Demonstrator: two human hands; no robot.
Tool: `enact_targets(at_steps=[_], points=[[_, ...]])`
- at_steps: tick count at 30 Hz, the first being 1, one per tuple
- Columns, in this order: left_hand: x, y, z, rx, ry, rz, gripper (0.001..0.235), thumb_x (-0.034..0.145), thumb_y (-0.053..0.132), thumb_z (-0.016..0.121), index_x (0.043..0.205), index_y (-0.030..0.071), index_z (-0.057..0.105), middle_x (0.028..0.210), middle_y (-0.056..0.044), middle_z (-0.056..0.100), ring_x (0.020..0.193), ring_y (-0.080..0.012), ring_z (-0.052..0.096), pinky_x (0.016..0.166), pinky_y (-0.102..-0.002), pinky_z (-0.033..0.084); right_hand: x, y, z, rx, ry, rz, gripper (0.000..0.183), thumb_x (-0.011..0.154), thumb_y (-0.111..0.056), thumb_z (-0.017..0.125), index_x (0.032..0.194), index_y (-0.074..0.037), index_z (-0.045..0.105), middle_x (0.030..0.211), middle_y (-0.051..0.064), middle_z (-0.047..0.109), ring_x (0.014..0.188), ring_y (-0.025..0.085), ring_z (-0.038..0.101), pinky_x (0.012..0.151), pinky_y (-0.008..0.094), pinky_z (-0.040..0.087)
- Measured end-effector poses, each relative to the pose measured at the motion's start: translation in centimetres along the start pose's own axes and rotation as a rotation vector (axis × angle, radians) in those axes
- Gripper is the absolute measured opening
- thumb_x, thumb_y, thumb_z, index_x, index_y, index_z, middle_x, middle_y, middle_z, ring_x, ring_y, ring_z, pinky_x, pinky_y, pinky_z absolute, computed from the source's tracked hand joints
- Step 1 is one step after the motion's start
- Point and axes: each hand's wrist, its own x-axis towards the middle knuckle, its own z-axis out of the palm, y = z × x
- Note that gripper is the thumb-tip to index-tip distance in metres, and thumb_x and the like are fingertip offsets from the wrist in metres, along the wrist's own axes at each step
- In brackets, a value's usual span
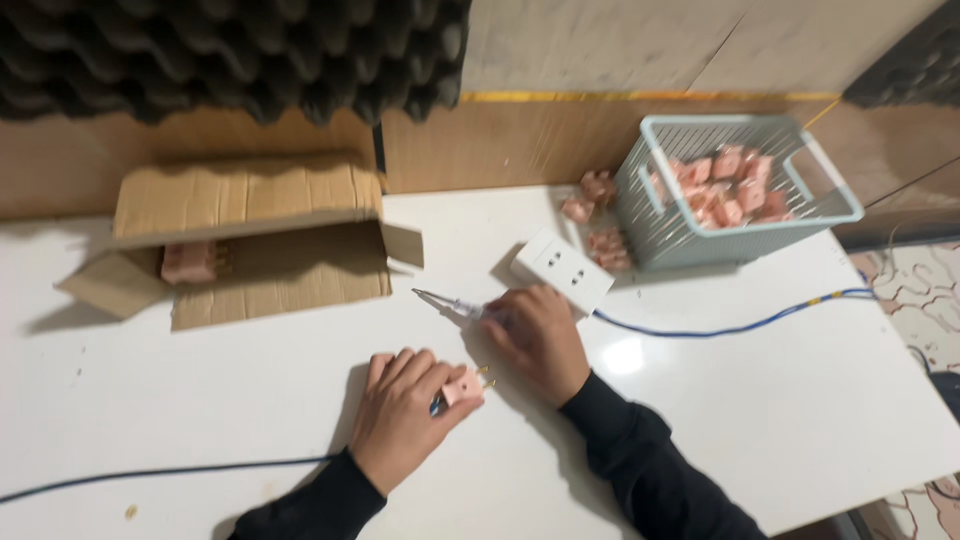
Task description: The person disassembles an electrical plug using a screwdriver, prepares the wires, and reassembles the internal components.
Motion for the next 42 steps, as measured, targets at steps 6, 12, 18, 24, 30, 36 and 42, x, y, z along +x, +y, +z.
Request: enact_targets(at_steps=[6, 12, 18, 24, 30, 36, 42], points=[[-0.6, -0.7, 0.4, -0.086, -0.078, 0.002, 0.025, 0.100, 0.051, 0.087, 0.102, 0.029, 0.075, 0.092, 0.010, 0.063, 0.090, -0.0195, 0.059, 0.089, -0.040, 0.039, -1.0, -2.7, -2.7, 0.816, 0.235, 0.340, 0.007, 0.107, -0.002, 0.074, 0.114, 0.000, 0.073, 0.116, 0.018, 0.078, 0.113, 0.025, 0.075, 0.097, 0.036, 0.063], [-0.5, -1.0, 1.0, -0.058, -0.041, 0.054, 0.048, 0.091, 0.055, 0.096, 0.087, 0.020, 0.064, 0.086, 0.003, 0.053, 0.086, -0.0231, 0.056, 0.087, -0.041, 0.038, -2.7, -4.2, -3.0, 0.915, 0.162, 0.192, 0.028, 0.119, -0.025, 0.061, 0.132, 0.000, 0.062, 0.111, 0.026, 0.079, 0.105, 0.039, 0.084, 0.098, 0.051, 0.071], [-0.9, -0.8, 1.0, -0.095, -0.076, 0.046, 0.050, 0.087, 0.059, 0.098, 0.097, 0.019, 0.070, 0.091, 0.003, 0.055, 0.090, -0.0237, 0.059, 0.090, -0.042, 0.040, -3.7, -5.5, -3.1, 0.862, -0.015, 0.098, 0.029, 0.115, -0.025, 0.068, 0.129, 0.001, 0.065, 0.111, 0.025, 0.084, 0.097, 0.034, 0.087, 0.088, 0.040, 0.072], [-0.9, -1.0, 1.0, -0.126, -0.090, 0.055, 0.047, 0.093, 0.063, 0.088, 0.102, 0.020, 0.071, 0.089, 0.001, 0.056, 0.090, -0.0252, 0.063, 0.097, -0.047, 0.048, -4.7, -4.1, -1.6, 0.841, 0.110, 0.037, 0.044, 0.085, 0.008, 0.091, 0.119, 0.013, 0.063, 0.097, 0.028, 0.084, 0.095, 0.044, 0.088, 0.090, 0.055, 0.069], [-0.7, -1.2, 1.0, -0.139, -0.113, 0.040, 0.049, 0.095, 0.065, 0.086, 0.099, 0.019, 0.070, 0.087, 0.001, 0.055, 0.090, -0.0255, 0.064, 0.096, -0.048, 0.048, -3.9, -3.8, -0.5, 0.570, 0.192, -0.248, 0.051, 0.081, 0.010, 0.093, 0.129, 0.007, 0.073, 0.087, 0.017, 0.078, 0.071, 0.032, 0.073, 0.075, 0.048, 0.063], [-0.8, -0.7, 0.7, -0.156, -0.133, 0.023, 0.044, 0.099, 0.062, 0.086, 0.099, 0.020, 0.072, 0.087, 0.004, 0.054, 0.086, -0.0209, 0.062, 0.095, -0.045, 0.048, -3.4, -4.6, -1.3, 0.610, 0.172, -0.260, 0.040, 0.094, 0.012, 0.076, 0.133, 0.015, 0.072, 0.093, 0.021, 0.085, 0.082, 0.036, 0.085, 0.071, 0.045, 0.068], [-0.4, -0.7, 0.4, -0.135, -0.153, 0.017, 0.047, 0.098, 0.062, 0.087, 0.094, 0.020, 0.069, 0.086, 0.006, 0.050, 0.089, -0.0199, 0.062, 0.097, -0.046, 0.047, -2.9, -4.7, -1.4, 0.638, 0.181, -0.272, 0.037, 0.096, 0.014, 0.073, 0.132, 0.018, 0.069, 0.092, 0.023, 0.083, 0.080, 0.035, 0.085, 0.072, 0.047, 0.071]])
